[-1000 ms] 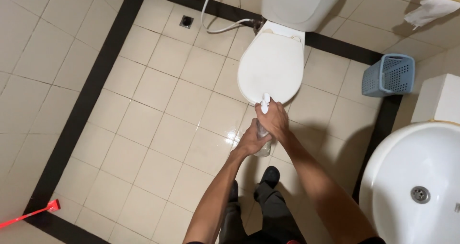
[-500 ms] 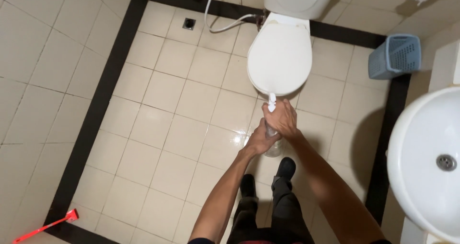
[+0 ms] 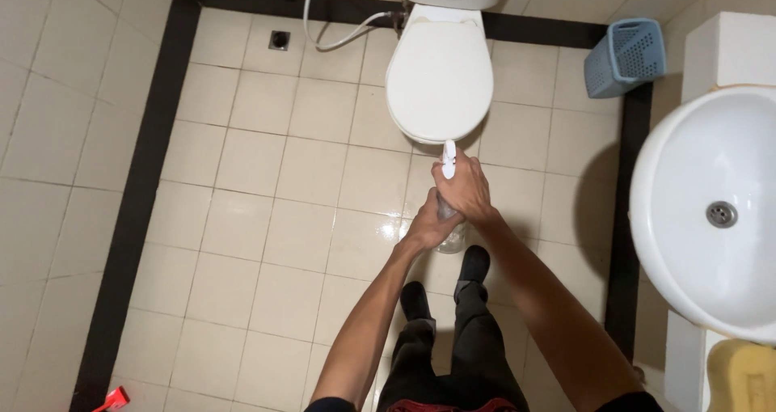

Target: The person sprays a cleaning solution from a bottle onto the toilet seat, lid, and bowl. They repeatedly lift and lower the toilet seat and lid while applying the spray to various surfaces. The person places the bottle on the sink counter between applications.

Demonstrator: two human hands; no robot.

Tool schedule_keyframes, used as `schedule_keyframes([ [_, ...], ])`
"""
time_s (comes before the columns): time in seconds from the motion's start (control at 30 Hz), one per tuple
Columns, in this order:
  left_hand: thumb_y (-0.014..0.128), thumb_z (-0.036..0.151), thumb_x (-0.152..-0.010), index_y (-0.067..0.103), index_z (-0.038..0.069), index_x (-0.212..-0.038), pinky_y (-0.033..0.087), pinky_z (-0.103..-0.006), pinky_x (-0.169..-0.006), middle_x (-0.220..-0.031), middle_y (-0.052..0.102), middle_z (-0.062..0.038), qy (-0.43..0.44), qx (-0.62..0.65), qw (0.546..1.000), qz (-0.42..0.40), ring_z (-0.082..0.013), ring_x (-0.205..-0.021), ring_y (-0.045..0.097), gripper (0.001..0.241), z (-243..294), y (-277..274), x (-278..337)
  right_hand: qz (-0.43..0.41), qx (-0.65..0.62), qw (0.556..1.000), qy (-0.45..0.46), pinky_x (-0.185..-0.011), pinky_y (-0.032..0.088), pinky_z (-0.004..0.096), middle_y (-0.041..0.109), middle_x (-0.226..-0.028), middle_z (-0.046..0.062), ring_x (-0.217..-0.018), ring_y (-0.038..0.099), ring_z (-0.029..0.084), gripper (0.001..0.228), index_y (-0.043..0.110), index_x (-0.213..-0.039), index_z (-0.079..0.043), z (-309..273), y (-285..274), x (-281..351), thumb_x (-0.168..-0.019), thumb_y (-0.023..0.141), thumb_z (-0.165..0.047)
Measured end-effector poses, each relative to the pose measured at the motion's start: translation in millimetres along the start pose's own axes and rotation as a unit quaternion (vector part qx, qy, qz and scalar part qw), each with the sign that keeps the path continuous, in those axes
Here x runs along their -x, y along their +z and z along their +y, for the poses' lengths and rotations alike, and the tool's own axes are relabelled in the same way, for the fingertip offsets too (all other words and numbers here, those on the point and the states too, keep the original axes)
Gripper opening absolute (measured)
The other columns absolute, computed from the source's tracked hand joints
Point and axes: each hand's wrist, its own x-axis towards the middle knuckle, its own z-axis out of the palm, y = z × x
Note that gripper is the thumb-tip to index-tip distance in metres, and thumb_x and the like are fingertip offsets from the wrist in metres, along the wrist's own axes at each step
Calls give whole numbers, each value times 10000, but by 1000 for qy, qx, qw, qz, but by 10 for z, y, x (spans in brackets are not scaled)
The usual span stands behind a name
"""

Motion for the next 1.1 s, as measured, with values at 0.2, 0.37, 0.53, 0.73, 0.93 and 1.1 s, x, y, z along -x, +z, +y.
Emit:
schedule_keyframes([
  [0.2,745,385,-841,359,46,-1435,483,-445,-1083,-1327,618,-216,-49,-23,998,-33,-345,-1255,621,785,324,196,-124,40,15,999,32,-851,519,533,734,-929,181,-965,656,391,342,667,-1082,-19,339,-186,-77,-883,611,-292],
  [0.37,752,342,-839,399,37,-1378,499,-464,-1044,-1273,637,-207,9,-44,998,-43,-343,-1213,640,712,179,500,-426,41,55,991,111,-860,544,526,717,-882,215,-859,700,399,394,710,-1007,0,589,-397,-155,-902,614,-367],
  [0.53,740,354,-839,373,50,-1387,527,-458,-1021,-1234,634,-205,-38,-27,998,-46,-338,-1179,663,727,295,649,-531,29,41,987,151,-842,566,503,741,-832,204,-811,732,383,411,729,-927,11,703,-519,-205,-906,602,-379],
  [0.73,736,353,-844,385,49,-1380,507,-461,-1028,-1269,628,-217,-38,-49,997,-36,-349,-1189,649,708,229,672,-645,69,-26,997,11,-805,557,498,744,-896,194,-872,704,383,309,675,-1065,7,1008,-391,-336,-898,636,-250],
  [0.93,725,365,-861,381,26,-1391,518,-453,-1015,-1267,634,-220,-32,-13,999,-15,-343,-1176,656,717,-15,622,-601,69,-45,996,-46,-770,568,455,737,-925,187,-846,717,361,291,651,-1108,4,1043,-167,-335,-908,671,-205],
  [1.1,735,334,-852,398,24,-1357,514,-438,-1005,-1240,647,-200,-54,7,998,-2,-327,-1159,665,682,-186,538,-464,1,-90,995,-37,-730,578,426,746,-861,156,-787,743,316,250,673,-1014,-11,980,34,-276,-888,657,-226],
])
